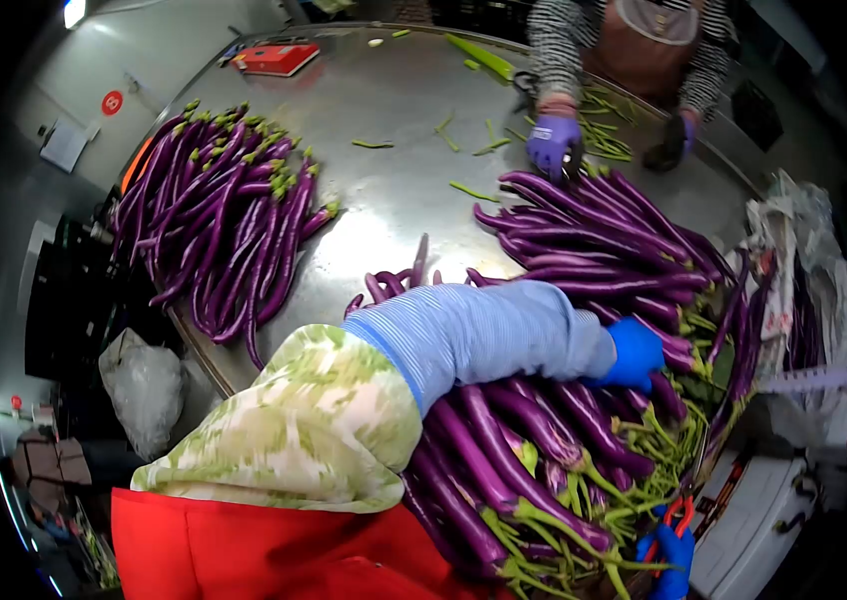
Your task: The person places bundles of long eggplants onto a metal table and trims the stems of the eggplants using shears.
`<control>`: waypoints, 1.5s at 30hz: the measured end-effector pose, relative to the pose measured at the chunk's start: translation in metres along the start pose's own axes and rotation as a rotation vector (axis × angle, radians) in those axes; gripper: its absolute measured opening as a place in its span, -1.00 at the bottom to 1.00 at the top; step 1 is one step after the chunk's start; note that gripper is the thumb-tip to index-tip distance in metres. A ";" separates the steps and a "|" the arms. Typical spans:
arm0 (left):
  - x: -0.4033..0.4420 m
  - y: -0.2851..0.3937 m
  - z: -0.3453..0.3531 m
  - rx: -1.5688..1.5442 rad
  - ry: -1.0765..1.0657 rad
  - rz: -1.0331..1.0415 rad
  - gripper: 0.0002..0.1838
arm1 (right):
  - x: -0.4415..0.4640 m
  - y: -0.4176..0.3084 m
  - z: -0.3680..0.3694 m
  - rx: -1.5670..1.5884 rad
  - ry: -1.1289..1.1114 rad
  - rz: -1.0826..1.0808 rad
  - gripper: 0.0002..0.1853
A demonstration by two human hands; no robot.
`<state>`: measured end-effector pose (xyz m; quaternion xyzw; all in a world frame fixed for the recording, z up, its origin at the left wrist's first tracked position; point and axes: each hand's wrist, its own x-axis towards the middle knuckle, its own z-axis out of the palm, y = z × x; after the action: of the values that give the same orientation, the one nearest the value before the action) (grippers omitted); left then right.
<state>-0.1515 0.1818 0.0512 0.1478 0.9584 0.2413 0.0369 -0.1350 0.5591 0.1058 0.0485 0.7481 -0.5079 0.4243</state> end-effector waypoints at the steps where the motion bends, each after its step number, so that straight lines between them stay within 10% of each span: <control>1: -0.003 -0.003 -0.005 0.096 0.096 0.013 -0.73 | -0.008 0.006 -0.003 -0.013 -0.038 -0.032 -0.47; 8: -0.026 -0.023 -0.038 0.394 -0.108 -0.009 -0.65 | -0.065 0.023 0.012 0.116 -0.060 -0.100 -0.56; 12: -0.023 0.016 -0.037 0.236 0.317 0.412 -0.46 | -0.083 -0.006 0.030 0.126 -0.055 -0.006 -0.62; 15: -0.023 0.035 -0.028 0.335 -0.173 0.363 -0.51 | -0.082 -0.009 0.035 0.053 -0.140 0.036 -0.67; 19: -0.017 0.034 -0.017 0.204 -0.307 0.117 -0.55 | -0.077 -0.025 0.038 -0.067 -0.319 0.129 -0.75; 23: -0.008 0.037 -0.017 -0.123 -0.040 -0.063 -0.49 | -0.061 -0.032 0.046 0.013 -0.288 0.107 -0.72; 45: -0.008 0.045 -0.007 -0.081 -0.013 -0.029 -0.60 | -0.031 -0.028 0.073 -0.048 -0.119 0.019 -0.72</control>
<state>-0.1333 0.2143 0.0792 0.1338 0.9497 0.2784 0.0527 -0.0866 0.4979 0.1375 0.0151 0.7328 -0.4880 0.4740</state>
